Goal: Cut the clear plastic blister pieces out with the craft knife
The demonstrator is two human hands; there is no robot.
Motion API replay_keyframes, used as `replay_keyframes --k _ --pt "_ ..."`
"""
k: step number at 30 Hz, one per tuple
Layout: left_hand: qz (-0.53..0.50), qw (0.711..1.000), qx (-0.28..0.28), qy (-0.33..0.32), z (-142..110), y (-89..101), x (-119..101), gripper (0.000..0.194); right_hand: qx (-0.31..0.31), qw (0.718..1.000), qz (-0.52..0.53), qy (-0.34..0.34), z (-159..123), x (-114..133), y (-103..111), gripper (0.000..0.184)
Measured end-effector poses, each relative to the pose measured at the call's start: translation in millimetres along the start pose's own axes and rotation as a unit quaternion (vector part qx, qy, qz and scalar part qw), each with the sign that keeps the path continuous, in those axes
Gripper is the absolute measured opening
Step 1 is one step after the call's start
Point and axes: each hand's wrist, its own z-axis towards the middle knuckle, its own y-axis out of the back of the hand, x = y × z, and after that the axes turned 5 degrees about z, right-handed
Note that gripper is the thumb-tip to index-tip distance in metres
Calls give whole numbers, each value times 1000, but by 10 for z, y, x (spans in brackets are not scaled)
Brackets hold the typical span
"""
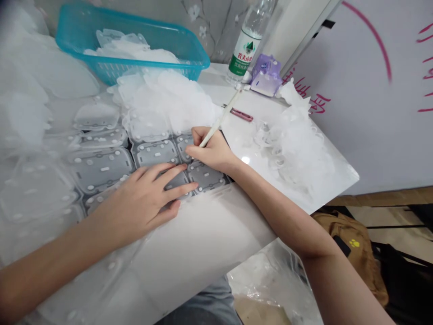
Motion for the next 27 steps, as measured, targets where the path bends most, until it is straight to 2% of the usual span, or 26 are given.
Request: replay_keyframes --k 4,8,17,27 --pt "2 1000 -2 -1 8 -3 1 37 -15 1000 5 0 9 -15 -7 27" --pt "1 1000 -2 2 10 -4 -2 37 14 1000 -13 -5 13 5 14 27" --pt "0 1000 3 6 16 -2 -9 37 37 991 -118 -42 93 91 284 28" --pt "-6 1000 5 5 -9 12 -6 37 62 985 -160 -11 84 97 331 28"
